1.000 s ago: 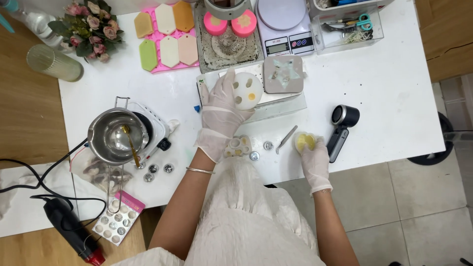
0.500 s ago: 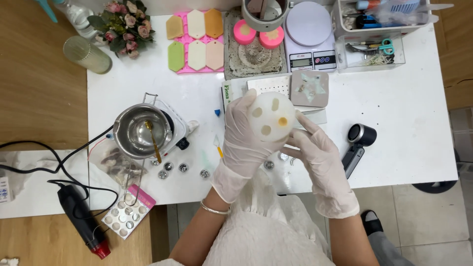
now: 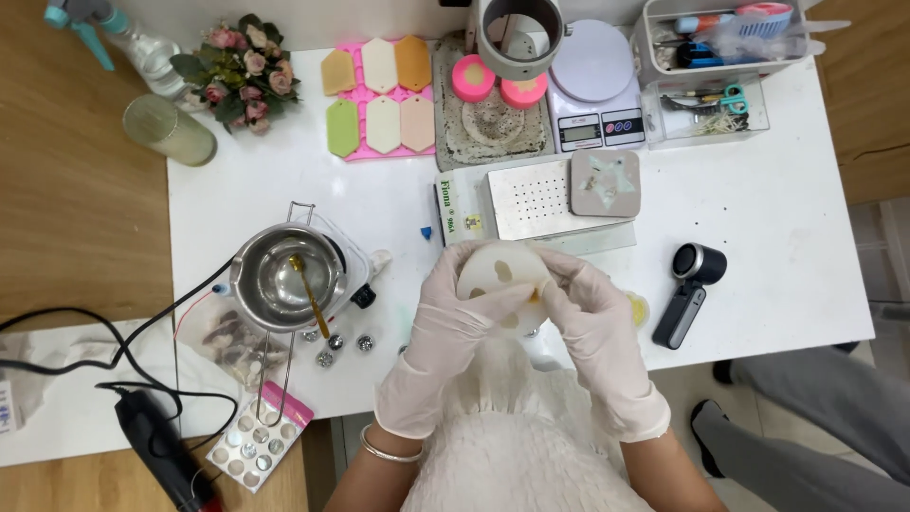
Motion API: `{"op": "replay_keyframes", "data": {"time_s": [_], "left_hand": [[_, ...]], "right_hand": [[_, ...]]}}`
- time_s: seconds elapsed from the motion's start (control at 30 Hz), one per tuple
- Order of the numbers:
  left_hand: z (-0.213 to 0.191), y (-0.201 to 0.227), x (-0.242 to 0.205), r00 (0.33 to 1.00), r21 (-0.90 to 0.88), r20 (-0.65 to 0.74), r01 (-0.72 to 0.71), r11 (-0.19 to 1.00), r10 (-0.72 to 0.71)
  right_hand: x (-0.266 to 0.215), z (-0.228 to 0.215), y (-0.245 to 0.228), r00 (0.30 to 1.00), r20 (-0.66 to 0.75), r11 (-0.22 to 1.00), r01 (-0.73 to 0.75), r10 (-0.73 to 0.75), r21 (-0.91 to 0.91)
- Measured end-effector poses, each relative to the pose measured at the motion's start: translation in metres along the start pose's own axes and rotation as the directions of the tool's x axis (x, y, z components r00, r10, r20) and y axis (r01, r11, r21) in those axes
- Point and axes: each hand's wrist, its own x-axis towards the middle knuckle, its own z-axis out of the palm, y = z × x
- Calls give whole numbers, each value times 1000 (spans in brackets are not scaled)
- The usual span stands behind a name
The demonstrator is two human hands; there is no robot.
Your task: The recorder is removing small flower-shaped wax pieces and other molded wax items from silicone molds on a workbench.
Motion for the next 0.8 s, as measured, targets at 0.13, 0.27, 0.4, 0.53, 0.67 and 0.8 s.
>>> {"op": "replay_keyframes", "data": {"time_s": [0.13, 0.27, 0.4, 0.53, 0.67, 0.8], "left_hand": [[2, 0, 2, 998, 8, 45, -33, 999, 33], [9, 16, -2, 998, 82, 60, 3, 997, -7], [11, 19, -4, 996, 25, 77, 31, 999, -33], [12, 29, -9, 998, 16, 63, 31, 999, -32], [12, 35, -15, 996, -23, 86, 20, 1000, -18], [14, 40, -20, 994, -105, 112, 22, 994, -10]], "right_hand": [[-8, -1, -10, 998, 52, 999, -33, 33, 1], [-16, -3, -25, 998, 59, 980, 15, -4, -199], [-17, -7, -28, 997, 20, 915, 81, -80, -395], [-16, -14, -28, 998, 29, 873, 56, -47, -485], [-17, -16, -31, 998, 10, 975, -53, 56, -218], [-17, -19, -35, 992, 22, 989, -118, 121, -94]]}}
